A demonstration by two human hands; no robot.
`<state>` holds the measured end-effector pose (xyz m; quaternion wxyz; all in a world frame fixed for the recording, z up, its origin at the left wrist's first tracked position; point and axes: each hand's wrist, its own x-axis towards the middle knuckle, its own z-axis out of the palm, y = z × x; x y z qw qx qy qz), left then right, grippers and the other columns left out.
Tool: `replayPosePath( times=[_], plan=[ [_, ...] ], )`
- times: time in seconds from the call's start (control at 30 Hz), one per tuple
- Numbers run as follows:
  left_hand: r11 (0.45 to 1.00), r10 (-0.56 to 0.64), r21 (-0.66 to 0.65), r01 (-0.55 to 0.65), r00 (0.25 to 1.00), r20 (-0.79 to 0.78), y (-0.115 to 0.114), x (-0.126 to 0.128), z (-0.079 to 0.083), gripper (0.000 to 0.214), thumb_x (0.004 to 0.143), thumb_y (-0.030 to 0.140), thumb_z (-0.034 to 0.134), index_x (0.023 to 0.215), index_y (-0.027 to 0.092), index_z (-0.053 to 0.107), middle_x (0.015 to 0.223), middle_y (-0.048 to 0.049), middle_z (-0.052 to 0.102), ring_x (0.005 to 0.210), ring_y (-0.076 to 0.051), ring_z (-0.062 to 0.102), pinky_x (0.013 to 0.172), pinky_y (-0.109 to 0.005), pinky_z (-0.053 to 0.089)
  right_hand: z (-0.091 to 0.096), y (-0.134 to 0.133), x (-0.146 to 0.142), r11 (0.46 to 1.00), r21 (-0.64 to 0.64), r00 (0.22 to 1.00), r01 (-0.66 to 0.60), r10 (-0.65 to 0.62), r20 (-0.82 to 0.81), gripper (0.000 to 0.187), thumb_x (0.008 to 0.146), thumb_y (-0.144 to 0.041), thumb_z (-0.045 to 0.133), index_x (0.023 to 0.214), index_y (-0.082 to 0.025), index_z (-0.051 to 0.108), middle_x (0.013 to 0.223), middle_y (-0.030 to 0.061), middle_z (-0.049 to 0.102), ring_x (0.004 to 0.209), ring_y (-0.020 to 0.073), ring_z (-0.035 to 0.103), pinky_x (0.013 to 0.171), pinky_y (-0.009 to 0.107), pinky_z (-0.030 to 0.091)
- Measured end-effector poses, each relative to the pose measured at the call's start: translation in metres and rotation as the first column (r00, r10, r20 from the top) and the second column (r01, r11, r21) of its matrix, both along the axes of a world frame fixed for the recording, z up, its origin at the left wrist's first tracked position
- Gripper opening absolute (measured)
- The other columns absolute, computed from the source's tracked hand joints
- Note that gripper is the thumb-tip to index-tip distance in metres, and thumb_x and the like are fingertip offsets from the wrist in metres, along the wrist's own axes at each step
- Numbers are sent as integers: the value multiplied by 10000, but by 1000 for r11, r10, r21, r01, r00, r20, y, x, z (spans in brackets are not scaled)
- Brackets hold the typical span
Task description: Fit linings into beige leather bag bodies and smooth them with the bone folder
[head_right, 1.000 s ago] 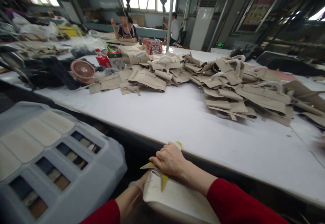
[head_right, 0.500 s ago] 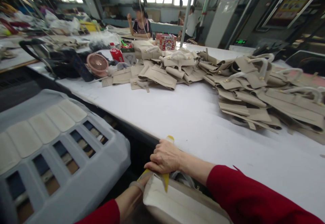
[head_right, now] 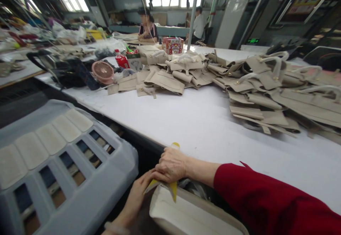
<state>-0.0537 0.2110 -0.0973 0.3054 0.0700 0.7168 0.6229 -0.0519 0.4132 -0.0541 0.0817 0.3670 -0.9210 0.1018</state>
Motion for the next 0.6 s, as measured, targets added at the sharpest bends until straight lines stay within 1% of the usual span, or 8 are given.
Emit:
replayPosePath(
  times=[0.07, 0.13, 0.2, 0.23, 0.3, 0.37, 0.47, 0.6],
  plan=[
    [998, -61, 0, 61, 998, -23, -11, 5, 16, 499, 898, 554, 530, 1204, 186, 673, 1247, -66, 671, 1193, -256, 573, 1042, -330, 427, 1, 0, 0, 1000, 0, 1000, -6, 6, -4, 499, 995, -449, 390, 605, -211, 591, 555, 5, 657, 512, 147, 551, 594, 341, 274],
    [980, -194, -53, 190, 978, -82, -15, 11, 32, 488, 875, 528, 585, 1229, 199, 657, 1170, -35, 702, 1085, -239, 611, 930, -277, 470, 2, 1, 0, 1000, 13, 1000, -3, 3, 4, 521, 998, -450, 379, 591, -203, 591, 544, 13, 650, 509, 146, 552, 594, 333, 280],
    [944, -313, -163, 288, 937, -153, -13, 16, 45, 388, 859, 476, 632, 1116, 193, 697, 972, -3, 727, 891, -208, 626, 765, -242, 475, 4, 1, 1, 1000, 25, 1000, 1, -2, 14, 529, 999, -448, 375, 590, -199, 599, 537, 20, 646, 513, 148, 558, 599, 329, 286],
    [927, -344, -220, 303, 920, -185, -11, 18, 50, 332, 864, 459, 631, 1038, 188, 709, 892, 8, 717, 825, -194, 612, 709, -233, 456, 5, 2, 2, 1000, 28, 1000, 2, -3, 17, 528, 999, -448, 375, 594, -198, 604, 539, 23, 647, 517, 150, 562, 601, 329, 287],
    [910, -366, -292, 294, 901, -232, -7, 19, 56, 290, 888, 449, 598, 928, 182, 705, 825, 13, 700, 781, -184, 601, 670, -228, 425, 5, 2, 3, 1000, 29, 1000, 5, -6, 19, 530, 999, -453, 376, 597, -197, 610, 539, 29, 647, 518, 153, 563, 598, 331, 284],
    [899, -389, -319, 300, 883, -264, -5, 18, 58, 288, 917, 443, 556, 922, 190, 695, 831, 9, 702, 784, -183, 612, 689, -231, 420, 5, 3, 3, 1000, 29, 1000, 5, -6, 24, 534, 998, -457, 377, 597, -195, 613, 538, 35, 648, 515, 154, 560, 596, 332, 280],
    [883, -423, -354, 309, 850, -314, -3, 18, 59, 279, 949, 420, 509, 953, 207, 688, 893, -10, 713, 814, -190, 632, 770, -243, 430, 5, 5, 5, 999, 37, 999, 12, -13, 33, 535, 996, -459, 375, 600, -198, 621, 534, 37, 648, 505, 156, 548, 596, 339, 277],
    [865, -464, -385, 321, 805, -371, -1, 21, 55, 295, 966, 418, 474, 986, 230, 700, 1030, -57, 716, 981, -239, 642, 910, -283, 427, 6, 8, 14, 998, 46, 998, 31, -34, 54, 523, 1001, -448, 367, 619, -200, 625, 554, 31, 659, 511, 150, 546, 590, 344, 260]
  ],
)
